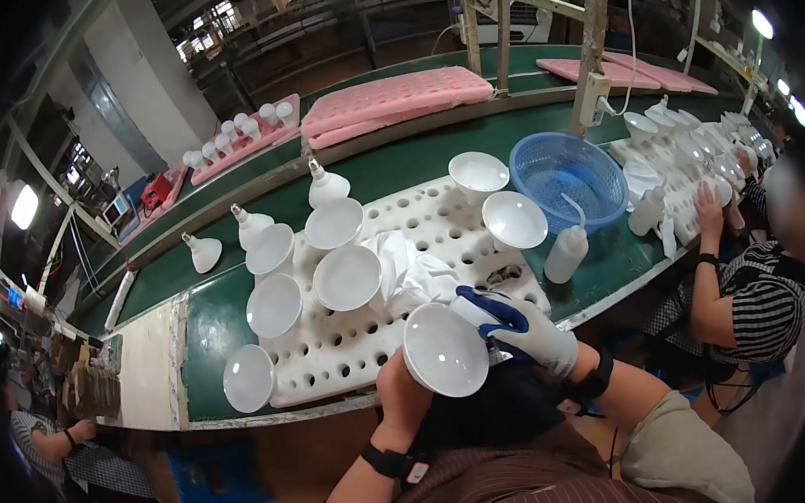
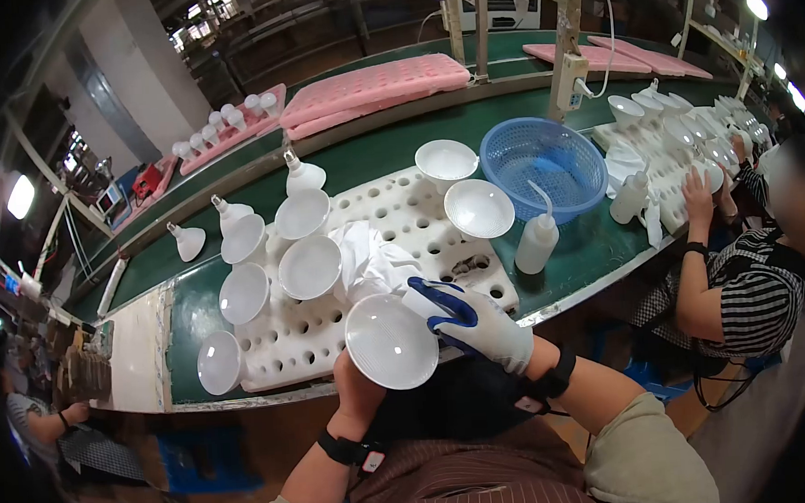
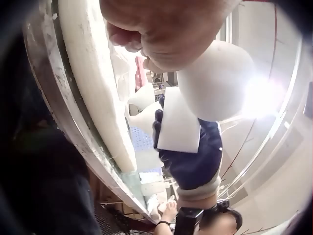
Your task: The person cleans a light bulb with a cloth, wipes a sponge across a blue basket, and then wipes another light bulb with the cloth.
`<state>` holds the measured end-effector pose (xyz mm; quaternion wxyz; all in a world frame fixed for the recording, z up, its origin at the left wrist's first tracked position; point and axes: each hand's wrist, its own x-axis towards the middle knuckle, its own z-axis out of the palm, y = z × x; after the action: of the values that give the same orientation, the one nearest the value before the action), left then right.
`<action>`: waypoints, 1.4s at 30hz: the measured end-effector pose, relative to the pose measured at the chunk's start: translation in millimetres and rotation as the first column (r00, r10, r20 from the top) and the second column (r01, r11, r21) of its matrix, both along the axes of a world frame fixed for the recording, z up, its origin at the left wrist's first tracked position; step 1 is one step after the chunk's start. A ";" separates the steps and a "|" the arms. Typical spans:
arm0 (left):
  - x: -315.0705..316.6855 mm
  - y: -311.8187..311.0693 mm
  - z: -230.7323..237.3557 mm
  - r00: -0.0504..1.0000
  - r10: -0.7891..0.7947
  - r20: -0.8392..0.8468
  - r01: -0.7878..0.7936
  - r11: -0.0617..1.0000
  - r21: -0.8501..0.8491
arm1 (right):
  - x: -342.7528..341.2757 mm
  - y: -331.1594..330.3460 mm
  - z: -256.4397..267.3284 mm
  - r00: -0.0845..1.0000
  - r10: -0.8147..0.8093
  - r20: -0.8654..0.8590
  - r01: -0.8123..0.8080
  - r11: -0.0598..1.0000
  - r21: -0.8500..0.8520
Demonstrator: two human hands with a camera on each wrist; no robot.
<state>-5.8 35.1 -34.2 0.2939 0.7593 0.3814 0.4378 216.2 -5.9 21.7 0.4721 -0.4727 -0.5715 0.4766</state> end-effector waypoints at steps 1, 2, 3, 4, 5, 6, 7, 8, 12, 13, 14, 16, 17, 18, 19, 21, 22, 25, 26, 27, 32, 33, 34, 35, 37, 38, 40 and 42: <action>1.7 0.1 -0.9 1.000 0.000 -0.002 0.000 1.000 -0.004 | 0.6 -4.5 -1.9 1.000 0.000 -0.002 0.000 1.000 -0.004; 3.0 0.8 -2.2 0.999 0.019 0.034 -0.017 0.998 -0.067 | 1.0 -7.7 -3.0 0.999 -0.001 0.045 -0.001 0.999 0.042; 3.5 2.5 -4.1 0.997 0.041 0.068 -0.032 0.991 -0.127 | 1.5 -9.4 -1.4 0.996 -0.003 0.092 -0.005 0.996 0.091; 2.2 4.7 -11.0 0.993 0.072 0.089 -0.045 0.962 -0.270 | 5.2 -11.9 4.6 0.973 0.004 0.231 -0.033 0.992 0.123; 0.2 5.5 -14.5 0.994 0.072 0.085 -0.047 0.962 -0.270 | 5.5 -12.3 15.6 0.974 0.004 0.227 -0.033 0.992 0.123; -1.5 5.4 -17.3 0.996 0.078 0.049 -0.059 0.948 -0.312 | 5.4 -12.6 27.7 0.925 -0.060 0.374 -0.037 0.968 0.247; -1.5 4.2 -19.9 0.997 0.078 0.010 -0.069 0.931 -0.357 | 4.6 -14.9 39.4 0.853 -0.142 0.502 -0.056 0.932 0.359; 2.7 3.4 -22.8 0.989 0.086 -0.118 -0.120 0.938 -0.326 | -0.5 -15.7 51.5 0.772 -0.227 0.594 -0.093 0.884 0.459; 32.1 -12.9 0.7 0.930 -0.076 0.359 0.236 0.873 -0.427 | -22.6 -13.7 58.9 0.636 -0.265 0.725 -0.265 0.807 0.528; 27.9 -14.9 7.3 0.930 -0.076 0.359 0.235 0.873 -0.427 | -20.5 -14.5 59.8 0.636 -0.265 0.725 -0.266 0.807 0.528; 20.5 -14.5 13.4 0.883 -0.036 0.467 0.387 0.620 -0.683 | -15.9 -15.4 61.3 0.599 -0.304 0.741 -0.259 0.802 0.538; 15.3 -20.4 28.6 0.815 0.114 0.568 0.526 0.262 -0.809 | -6.8 -15.1 51.2 0.602 -0.344 0.720 -0.217 0.798 0.562; 11.7 -18.4 29.8 0.817 0.120 0.563 0.520 0.269 -0.811 | -0.3 -14.5 46.8 0.635 -0.320 0.703 -0.188 0.819 0.542; 6.9 -17.0 31.0 0.804 0.135 0.580 0.547 0.219 -0.808 | 7.2 -12.6 39.5 0.616 -0.314 0.723 -0.185 0.834 0.520; 2.2 -16.0 32.0 0.789 0.149 0.596 0.574 0.168 -0.802 | 14.5 -10.4 31.2 0.595 -0.309 0.742 -0.180 0.849 0.497; -3.4 -11.5 27.0 0.813 0.136 0.566 0.539 0.193 -0.820 | 18.5 -6.7 33.9 0.612 -0.304 0.730 -0.164 0.854 0.493; -3.6 -11.2 25.2 0.908 0.066 0.415 0.372 0.331 -0.867 | 19.8 -7.5 38.6 0.682 -0.273 0.678 -0.133 0.865 0.483; -6.2 -9.2 8.9 0.994 -0.077 0.074 0.106 0.668 -0.737 | 11.2 -10.2 66.8 0.770 -0.136 0.623 -0.228 0.854 0.468; -5.8 -8.8 8.8 0.985 -0.154 -0.076 0.076 0.787 -0.612 | 3.5 -7.8 69.3 0.761 -0.041 0.648 -0.315 0.849 0.424; -4.9 -8.6 8.9 0.952 -0.198 -0.233 0.070 0.884 -0.462 | -3.7 -4.6 71.4 0.742 0.054 0.668 -0.402 0.834 0.379; -5.4 -13.6 29.1 0.901 -0.291 -0.321 0.132 0.890 -0.437 | 8.2 31.0 34.3 0.893 0.157 0.422 -0.320 0.881 0.349; -6.8 -14.3 24.8 0.902 -0.287 -0.324 0.127 0.891 -0.436 | 10.9 31.1 27.8 0.939 0.232 0.255 -0.274 0.951 0.144; -9.2 -14.6 17.0 0.952 -0.255 -0.170 0.156 0.880 -0.448 | 14.2 32.0 21.4 0.945 0.232 0.228 -0.254 0.965 0.069; -11.6 -14.3 13.2 0.976 -0.216 -0.013 0.187 0.871 -0.454 | 17.8 32.2 15.5 0.952 0.231 0.201 -0.234 0.972 -0.007; -12.9 -7.3 18.8 0.974 -0.201 -0.108 0.156 0.933 -0.324 | 23.8 22.4 1.7 0.974 0.196 0.116 -0.172 0.966 -0.191; -13.7 -5.7 19.3 0.989 -0.150 -0.012 0.136 0.923 -0.360 | 26.7 19.3 -7.4 0.978 0.208 0.014 -0.202 0.964 -0.172; -10.0 -3.7 24.4 0.997 -0.022 0.077 0.055 0.886 -0.460 | 30.0 13.0 -11.3 0.974 0.196 -0.113 -0.210 0.969 -0.132; -5.9 1.5 13.7 0.986 0.030 0.167 0.068 0.830 -0.554 | 22.9 3.1 4.4 0.977 0.138 -0.160 -0.149 0.987 -0.056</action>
<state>-11.6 36.6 -20.5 0.5380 0.6045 0.4587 0.3669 239.0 -2.8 26.1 0.4634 -0.4072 -0.5492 0.5638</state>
